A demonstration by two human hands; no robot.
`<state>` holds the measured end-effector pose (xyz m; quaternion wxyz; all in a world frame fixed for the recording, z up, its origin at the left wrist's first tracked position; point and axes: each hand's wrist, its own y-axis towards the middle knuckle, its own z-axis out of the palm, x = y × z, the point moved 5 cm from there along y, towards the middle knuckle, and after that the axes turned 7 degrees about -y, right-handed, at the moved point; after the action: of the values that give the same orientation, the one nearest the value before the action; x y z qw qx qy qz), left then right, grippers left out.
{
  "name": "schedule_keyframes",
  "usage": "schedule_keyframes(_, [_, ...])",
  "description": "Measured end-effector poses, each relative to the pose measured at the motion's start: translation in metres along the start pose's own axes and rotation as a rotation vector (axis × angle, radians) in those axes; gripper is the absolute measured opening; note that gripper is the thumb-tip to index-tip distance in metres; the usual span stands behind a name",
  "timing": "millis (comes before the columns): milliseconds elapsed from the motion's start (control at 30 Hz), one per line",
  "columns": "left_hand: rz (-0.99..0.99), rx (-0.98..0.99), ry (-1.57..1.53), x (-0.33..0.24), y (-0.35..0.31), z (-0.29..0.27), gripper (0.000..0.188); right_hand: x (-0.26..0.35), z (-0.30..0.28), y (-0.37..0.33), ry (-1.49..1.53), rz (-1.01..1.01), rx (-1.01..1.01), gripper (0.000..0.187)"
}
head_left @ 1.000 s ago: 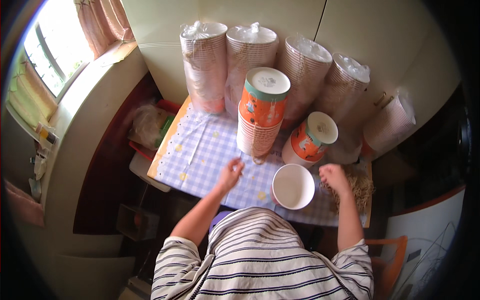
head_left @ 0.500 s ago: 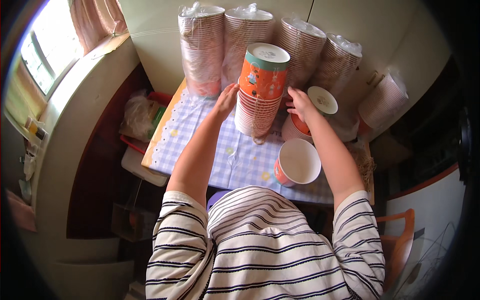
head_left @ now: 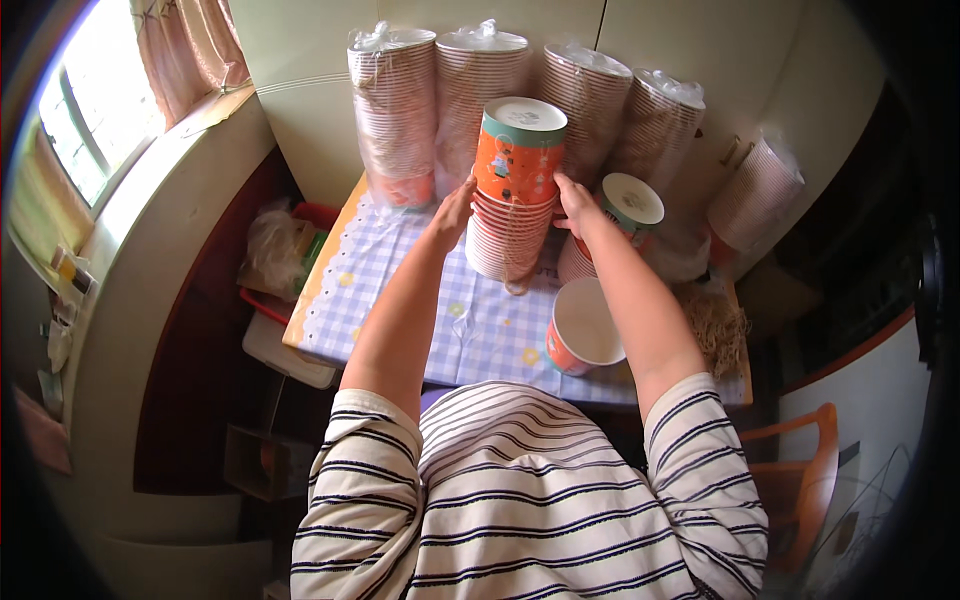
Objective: Packing dry noodle bundles into paper bowls and stacking them for storage.
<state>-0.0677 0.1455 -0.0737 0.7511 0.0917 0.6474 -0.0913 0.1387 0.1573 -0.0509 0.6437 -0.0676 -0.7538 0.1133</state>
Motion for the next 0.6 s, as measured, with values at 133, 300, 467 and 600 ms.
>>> schedule_keyframes(133, [-0.020, -0.056, -0.034, 0.002, 0.002, 0.000, 0.072, -0.002, 0.005, 0.000, -0.042, -0.018, -0.002, 0.066])
schedule_keyframes(300, [-0.051, -0.103, 0.004, 0.009, 0.001, -0.014, 0.071, 0.007, 0.006, -0.006, -0.085, -0.054, -0.044, 0.065])
schedule_keyframes(467, [0.199, -0.202, 0.061, -0.007, 0.011, -0.016, 0.066, 0.036, -0.027, 0.016, -0.428, -0.688, -0.511, 0.060])
schedule_keyframes(600, [0.296, -0.206, 0.167, -0.022, 0.018, -0.019, 0.064, 0.078, -0.005, -0.014, -0.672, -0.996, -0.606, 0.056])
